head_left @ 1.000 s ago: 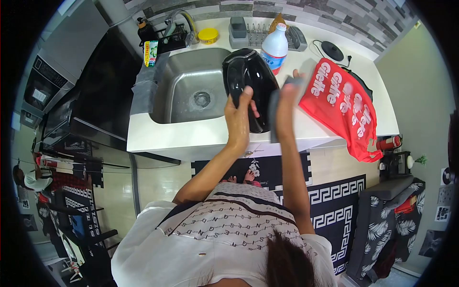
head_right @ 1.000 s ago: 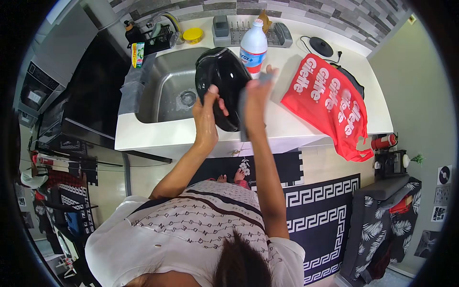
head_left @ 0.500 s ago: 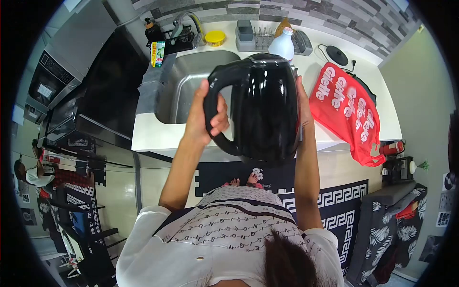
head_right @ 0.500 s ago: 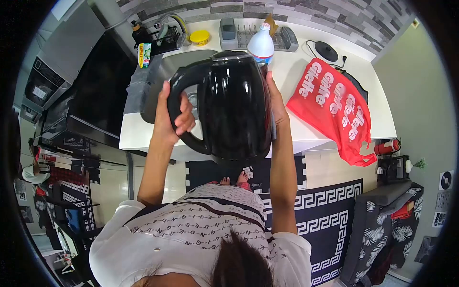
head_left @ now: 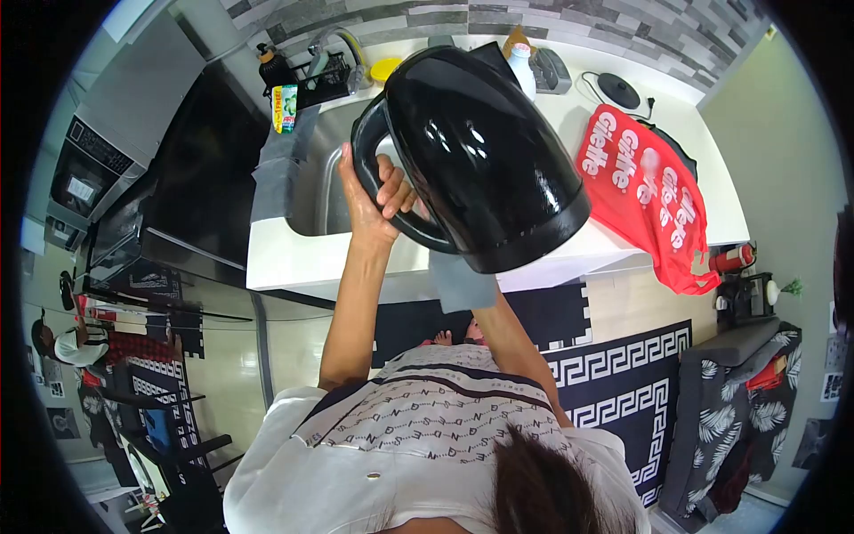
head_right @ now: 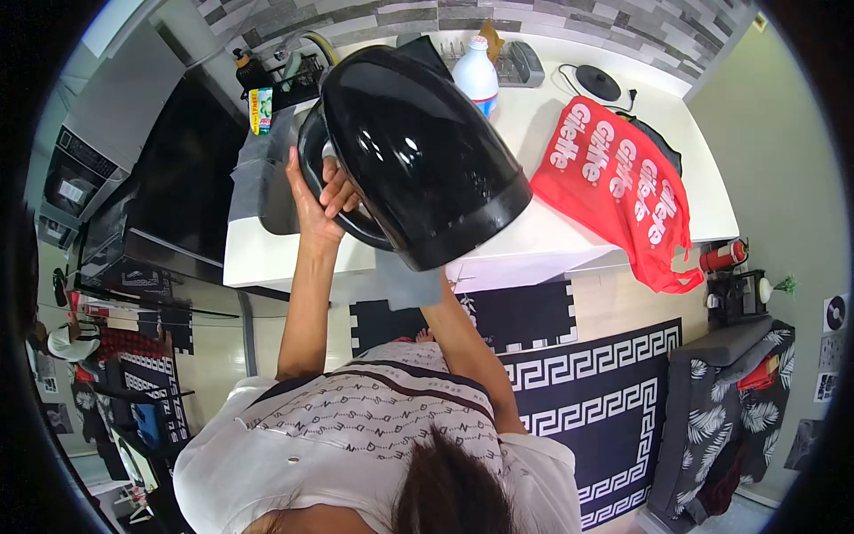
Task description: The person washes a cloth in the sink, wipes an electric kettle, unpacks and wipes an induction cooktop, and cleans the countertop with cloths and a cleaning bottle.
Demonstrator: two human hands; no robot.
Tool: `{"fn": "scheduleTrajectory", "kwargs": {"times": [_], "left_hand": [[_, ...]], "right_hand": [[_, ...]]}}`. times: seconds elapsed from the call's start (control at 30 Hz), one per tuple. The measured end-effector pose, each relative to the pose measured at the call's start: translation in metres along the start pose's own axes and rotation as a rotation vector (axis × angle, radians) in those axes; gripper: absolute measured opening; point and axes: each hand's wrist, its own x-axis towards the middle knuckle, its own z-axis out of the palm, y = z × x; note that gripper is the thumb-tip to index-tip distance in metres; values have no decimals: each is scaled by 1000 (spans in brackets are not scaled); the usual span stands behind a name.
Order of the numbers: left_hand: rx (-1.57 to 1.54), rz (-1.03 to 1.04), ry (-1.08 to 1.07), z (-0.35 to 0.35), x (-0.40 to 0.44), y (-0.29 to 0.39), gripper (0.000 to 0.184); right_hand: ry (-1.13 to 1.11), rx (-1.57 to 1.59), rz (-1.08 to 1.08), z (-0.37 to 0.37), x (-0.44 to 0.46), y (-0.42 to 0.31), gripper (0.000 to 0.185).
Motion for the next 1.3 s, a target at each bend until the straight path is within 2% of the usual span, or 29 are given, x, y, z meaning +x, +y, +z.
{"fn": "scheduleTrajectory", "kwargs": {"times": [0.03,0.1,0.13,0.23,0.3,0.37,0.4,0.43,0.5,0.57,0.63,0.7,0.77,0.8,0.87,0.97,1.0,1.07,1.1,1.17,1.2,1.23,1.27,1.3], "left_hand": [[67,78,24,1,-1,2,59],[209,163,-62,0,-10,5,61],[285,223,-65,0,-14,3,61],[369,336,-73,-5,-28,-4,61],[393,380,-127,-10,-38,-1,63],[702,532,-144,-8,-51,8,66],[679,531,-133,-6,-58,15,62],[720,558,-79,-17,-63,21,63],[799,639,12,-19,-72,42,62],[705,600,85,-18,-82,57,62],[711,606,58,0,-84,58,62],[821,675,49,14,-80,46,62],[713,639,78,24,-73,33,61],[739,595,47,30,-71,25,63],[710,548,79,49,-61,-6,64],[662,470,110,81,-37,-72,71],[671,487,64,95,-26,-99,69],[706,513,0,135,-6,-161,62],[735,524,-3,159,1,-193,58],[720,554,-125,195,18,-263,47],[810,591,-146,216,27,-303,44],[905,625,-165,237,35,-341,42],[1039,728,-320,253,42,-369,41],[1176,833,-476,267,51,-394,41]], "right_hand": [[-13,65,7,0,-2,4,33],[-12,67,-19,1,-8,8,31],[8,-92,-64,5,-12,8,30],[45,-1929,-447,29,-23,16,27],[64,-2537,-579,45,-28,18,26],[-122,-2958,-223,68,-41,7,27],[182,-2412,55,103,-44,11,28],[187,-2414,58,105,-43,-1,28],[321,-1600,-291,102,-32,-34,27],[393,-750,-561,90,-18,-67,27],[562,-1482,-978,44,13,-99,28],[269,-2278,-917,-35,33,-139,33],[210,-2773,-1066,-44,28,-136,32],[219,-2775,-1085,-27,21,-130,32],[278,-2161,-785,47,-4,-111,19],[236,-2089,-774,120,-56,-121,10],[242,-2097,-795,141,-77,-129,10],[210,-2304,-1119,183,-122,-151,11],[289,-2185,-955,205,-147,-161,13],[216,-2020,-934,234,-170,-192,19],[198,-2038,-929,244,-180,-214,19],[231,-1983,-1045,254,-189,-236,27],[266,-1920,-1155,262,-198,-255,36],[415,-1900,-1165,277,-208,-277,43]]}}
